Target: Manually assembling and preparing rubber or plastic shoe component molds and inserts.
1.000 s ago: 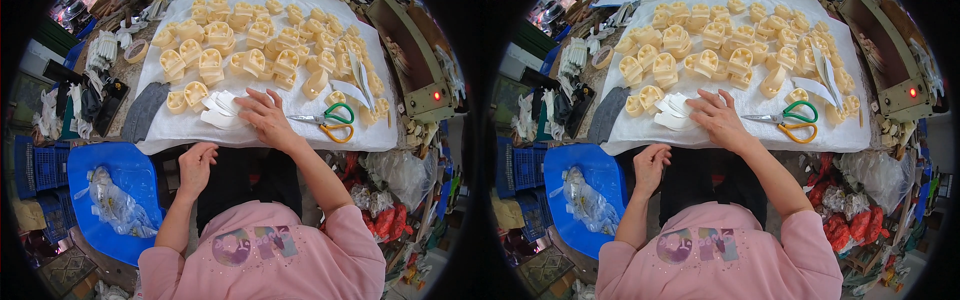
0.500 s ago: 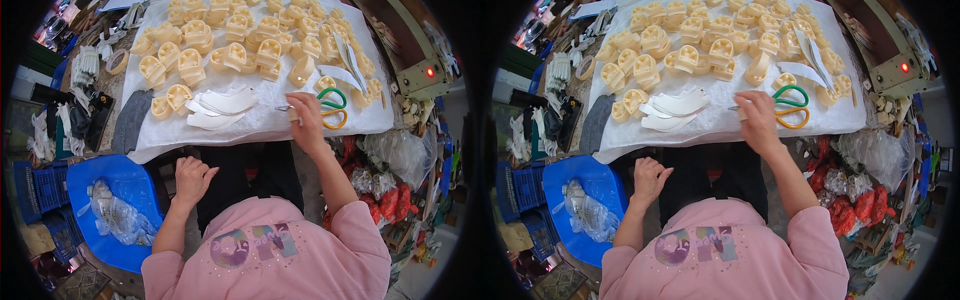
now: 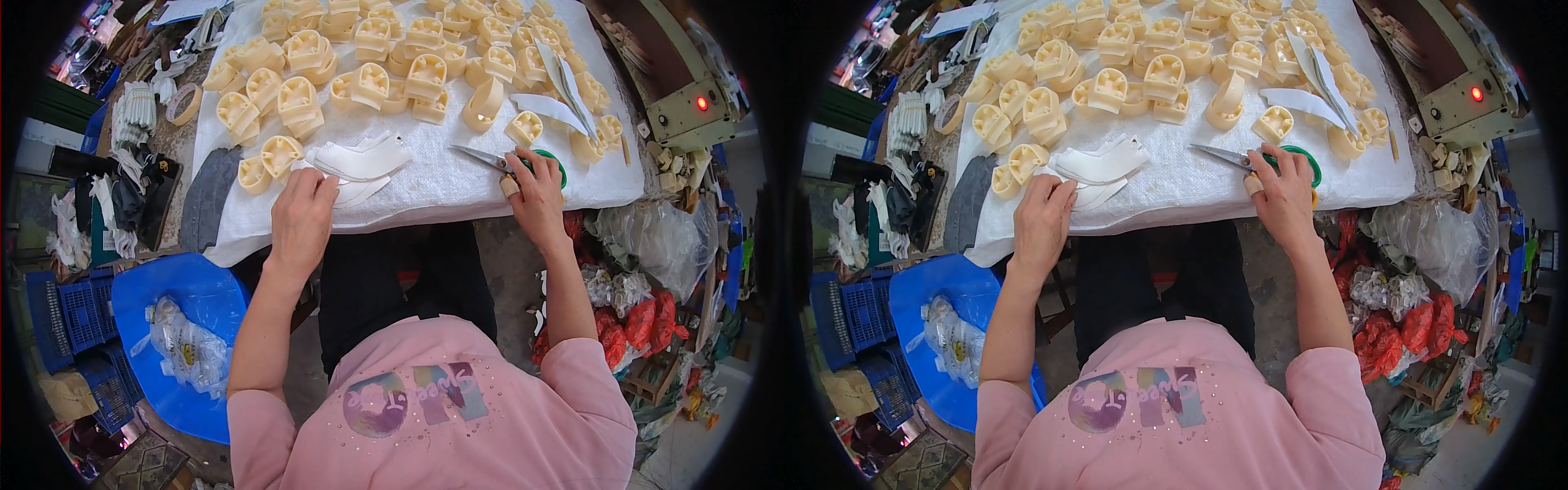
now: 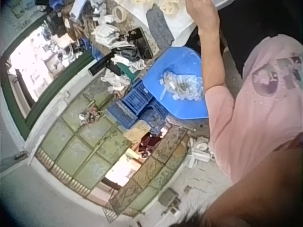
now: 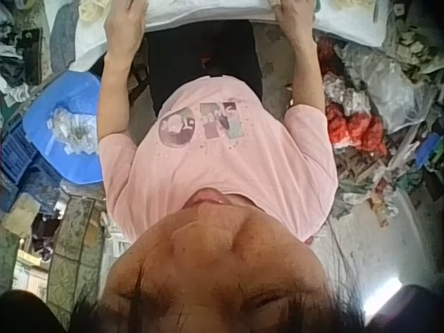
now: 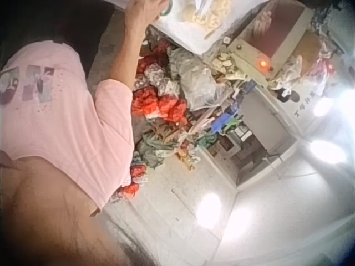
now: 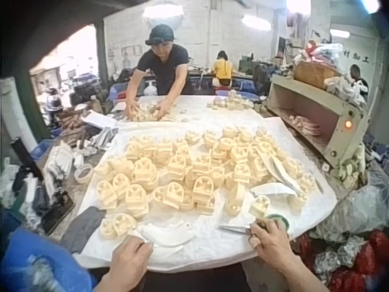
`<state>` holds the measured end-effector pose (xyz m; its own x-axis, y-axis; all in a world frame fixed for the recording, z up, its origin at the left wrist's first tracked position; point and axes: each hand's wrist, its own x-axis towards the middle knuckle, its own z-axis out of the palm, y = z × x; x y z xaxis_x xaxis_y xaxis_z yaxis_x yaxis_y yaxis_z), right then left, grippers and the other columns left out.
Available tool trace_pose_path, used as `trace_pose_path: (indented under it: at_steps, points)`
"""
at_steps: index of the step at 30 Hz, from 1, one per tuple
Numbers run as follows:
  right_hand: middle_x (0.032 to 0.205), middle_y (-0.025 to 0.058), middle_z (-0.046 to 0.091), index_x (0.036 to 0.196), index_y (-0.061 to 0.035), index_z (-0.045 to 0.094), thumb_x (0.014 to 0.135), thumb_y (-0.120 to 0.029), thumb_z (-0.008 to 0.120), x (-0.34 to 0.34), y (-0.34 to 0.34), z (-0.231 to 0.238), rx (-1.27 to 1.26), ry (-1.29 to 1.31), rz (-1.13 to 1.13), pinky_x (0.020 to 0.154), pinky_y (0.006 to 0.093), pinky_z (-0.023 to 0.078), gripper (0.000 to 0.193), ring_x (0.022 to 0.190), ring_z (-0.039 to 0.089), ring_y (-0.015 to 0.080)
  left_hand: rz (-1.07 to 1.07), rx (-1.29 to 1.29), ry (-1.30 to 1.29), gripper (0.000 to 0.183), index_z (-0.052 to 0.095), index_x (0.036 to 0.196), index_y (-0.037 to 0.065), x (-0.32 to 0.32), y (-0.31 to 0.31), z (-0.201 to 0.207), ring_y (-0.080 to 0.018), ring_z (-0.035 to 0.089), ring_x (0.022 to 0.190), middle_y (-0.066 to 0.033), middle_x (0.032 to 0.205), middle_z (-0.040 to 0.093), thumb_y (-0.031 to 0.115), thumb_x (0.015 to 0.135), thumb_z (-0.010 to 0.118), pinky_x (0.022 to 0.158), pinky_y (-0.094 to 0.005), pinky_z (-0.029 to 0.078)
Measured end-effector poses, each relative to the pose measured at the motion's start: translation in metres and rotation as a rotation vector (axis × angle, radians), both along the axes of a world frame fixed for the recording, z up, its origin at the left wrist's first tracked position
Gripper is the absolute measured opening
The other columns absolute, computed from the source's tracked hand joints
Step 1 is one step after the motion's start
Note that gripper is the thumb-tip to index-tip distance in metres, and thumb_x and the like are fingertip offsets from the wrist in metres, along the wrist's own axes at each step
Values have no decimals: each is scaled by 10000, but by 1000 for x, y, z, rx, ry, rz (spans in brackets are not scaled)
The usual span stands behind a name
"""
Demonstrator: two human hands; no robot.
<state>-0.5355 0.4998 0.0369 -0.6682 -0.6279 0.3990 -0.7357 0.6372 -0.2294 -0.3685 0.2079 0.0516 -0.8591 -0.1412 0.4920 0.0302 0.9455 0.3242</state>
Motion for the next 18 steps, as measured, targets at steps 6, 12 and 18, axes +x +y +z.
trace_pose_path:
  at_steps: [6, 12, 18]
  points:
    - [1170, 70, 519, 1110, -116, 587, 662, -56, 676, -2, 0, -2, 29, 16, -13, 894, 428, 321, 461, 1064, 450, 298, -32, -129, -163, 107, 594, 850, 6, -10, -8, -1, -292, 557, 780, -122, 812, 527, 3, 748, 625, 673, -376, 465]
    - [1198, 81, 497, 1102, -138, 592, 657, -61, 679, 2, 7, 1, 5, 1, -70, 923, 441, 321, 460, 1093, 438, 310, -52, -119, -93, 99, 582, 831, 6, -15, -7, 1, -298, 552, 778, -127, 802, 529, -9, 734, 590, 675, -382, 464]
    - [1036, 92, 522, 918, -137, 629, 633, -122, 693, 0, 23, -14, -54, 121, -43, 857, 433, 386, 293, 1011, 476, 303, -31, -7, 29, 203, 613, 943, 14, -4, 9, -3, -300, 543, 758, -140, 820, 539, -61, 755, 623, 648, -374, 447]
